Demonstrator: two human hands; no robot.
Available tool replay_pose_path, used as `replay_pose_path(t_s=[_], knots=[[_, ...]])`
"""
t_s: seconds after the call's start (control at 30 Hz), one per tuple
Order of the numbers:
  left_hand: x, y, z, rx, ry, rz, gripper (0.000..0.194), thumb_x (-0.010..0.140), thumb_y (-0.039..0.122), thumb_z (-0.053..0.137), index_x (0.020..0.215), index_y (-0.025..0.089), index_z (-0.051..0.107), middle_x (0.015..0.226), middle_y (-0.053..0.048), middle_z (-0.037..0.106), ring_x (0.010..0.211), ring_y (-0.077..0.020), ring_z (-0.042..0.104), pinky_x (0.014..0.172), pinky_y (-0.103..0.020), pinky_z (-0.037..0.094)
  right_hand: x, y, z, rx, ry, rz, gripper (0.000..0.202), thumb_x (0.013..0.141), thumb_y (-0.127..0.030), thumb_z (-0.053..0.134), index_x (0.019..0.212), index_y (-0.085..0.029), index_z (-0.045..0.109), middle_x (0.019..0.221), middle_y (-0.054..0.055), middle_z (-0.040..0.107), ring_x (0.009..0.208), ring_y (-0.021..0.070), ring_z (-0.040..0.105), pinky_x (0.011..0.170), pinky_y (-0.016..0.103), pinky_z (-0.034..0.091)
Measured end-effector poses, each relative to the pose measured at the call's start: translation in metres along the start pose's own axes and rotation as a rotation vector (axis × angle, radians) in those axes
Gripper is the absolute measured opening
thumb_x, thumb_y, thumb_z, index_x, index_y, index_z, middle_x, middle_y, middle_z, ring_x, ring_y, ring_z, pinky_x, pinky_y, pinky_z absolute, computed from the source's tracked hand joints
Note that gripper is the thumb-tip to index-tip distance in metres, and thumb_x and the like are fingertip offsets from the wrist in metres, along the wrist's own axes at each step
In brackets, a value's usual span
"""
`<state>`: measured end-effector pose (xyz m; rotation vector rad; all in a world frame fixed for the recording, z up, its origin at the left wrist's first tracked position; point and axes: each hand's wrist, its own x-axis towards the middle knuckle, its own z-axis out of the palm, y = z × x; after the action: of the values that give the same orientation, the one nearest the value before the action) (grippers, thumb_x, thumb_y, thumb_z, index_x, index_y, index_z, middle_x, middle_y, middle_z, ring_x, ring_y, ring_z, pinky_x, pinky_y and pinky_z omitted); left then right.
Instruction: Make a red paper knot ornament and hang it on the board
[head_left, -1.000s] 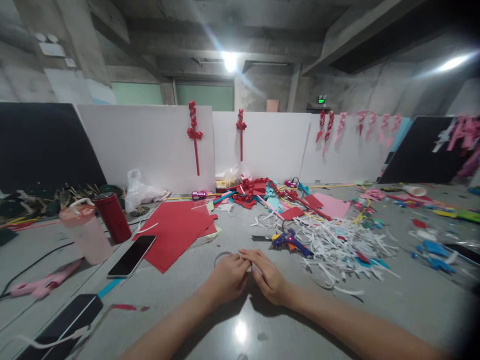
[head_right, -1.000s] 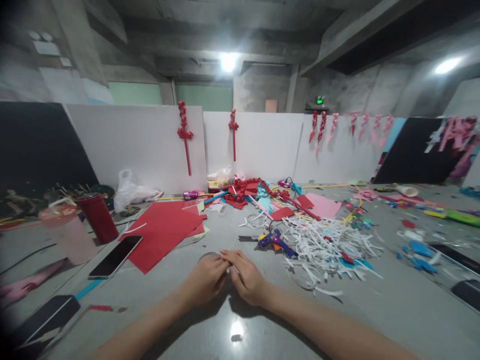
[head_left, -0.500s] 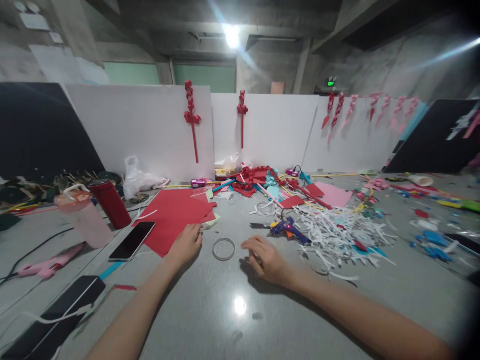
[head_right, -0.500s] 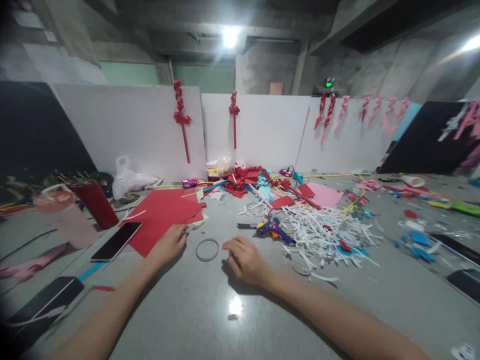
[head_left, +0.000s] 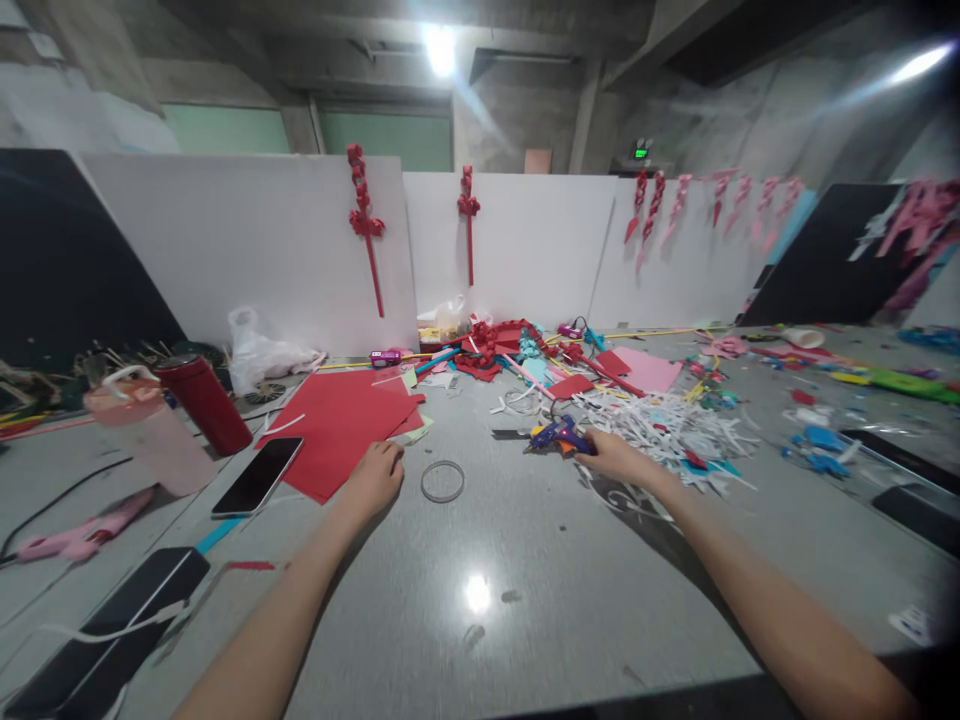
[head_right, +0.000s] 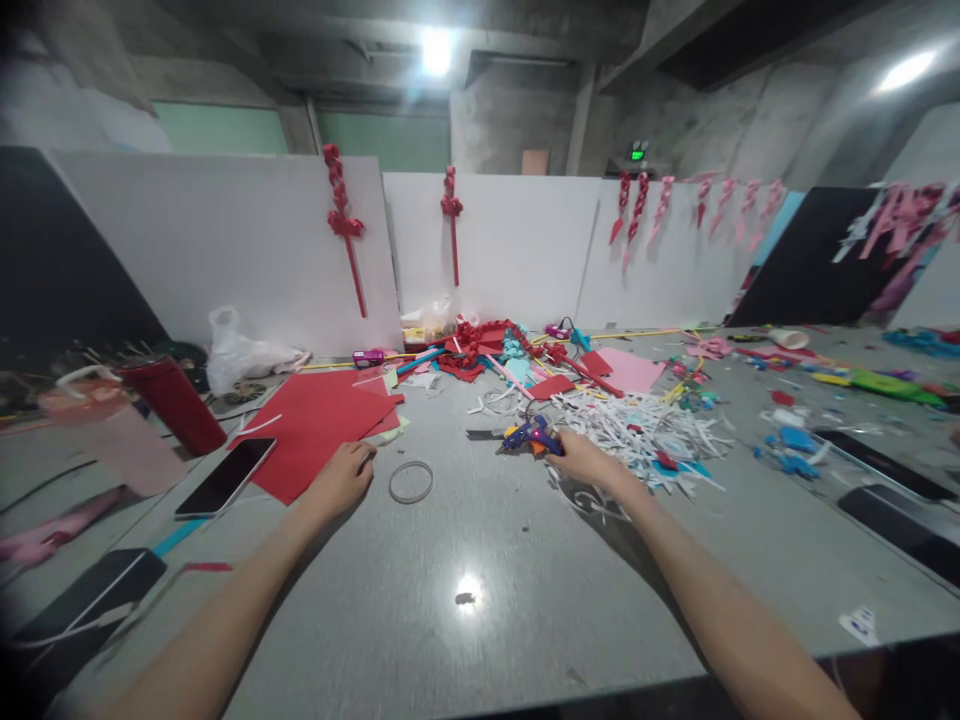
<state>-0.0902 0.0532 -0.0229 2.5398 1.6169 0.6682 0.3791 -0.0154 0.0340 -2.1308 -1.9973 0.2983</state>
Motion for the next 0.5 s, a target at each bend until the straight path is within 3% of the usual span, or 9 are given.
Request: replay_pose_path(t_s=[0.1, 0.23, 0.5], knots=[[0.0, 0.003, 0.001, 0.017, 0.008, -0.025, 0.029, 0.098, 0.015, 0.047, 0.117, 0.012, 0.068, 0.124, -0.017, 0.07, 0.123, -0.0298, 0.059, 0.109, -0.042, 0.046, 0.0, 0.002, 0.01, 0.011, 0.024, -0.024, 0.015, 0.096, -0.025, 0.064, 0.106, -0.017, 0.073, 0.099, 0.01, 0.077, 0.09, 0.0245, 0.071, 0.074, 0.028, 0.044], [0.001, 0.0, 0.005, 0.029, 0.001, -0.021, 0.03, 0.098, 0.017, 0.047, 0.12, 0.012, 0.067, 0.125, -0.017, 0.07, 0.123, -0.0295, 0.057, 0.11, -0.042, 0.045, 0.0, -0.001, 0.008, 0.004, 0.071, 0.007, 0.02, 0.101, -0.028, 0.059, 0.113, -0.016, 0.069, 0.103, 0.014, 0.078, 0.094, 0.0263, 0.072, 0.076, 0.029, 0.044], [0.004, -0.01, 0.013, 0.015, -0.003, -0.023, 0.031, 0.098, 0.02, 0.048, 0.121, 0.013, 0.068, 0.126, -0.017, 0.069, 0.126, -0.0296, 0.057, 0.111, -0.043, 0.045, 0.006, 0.003, 0.003, 0.138, 0.194, 0.277, 0.032, 0.11, -0.032, 0.043, 0.124, -0.01, 0.061, 0.103, 0.02, 0.077, 0.092, 0.0272, 0.075, 0.078, 0.031, 0.044]])
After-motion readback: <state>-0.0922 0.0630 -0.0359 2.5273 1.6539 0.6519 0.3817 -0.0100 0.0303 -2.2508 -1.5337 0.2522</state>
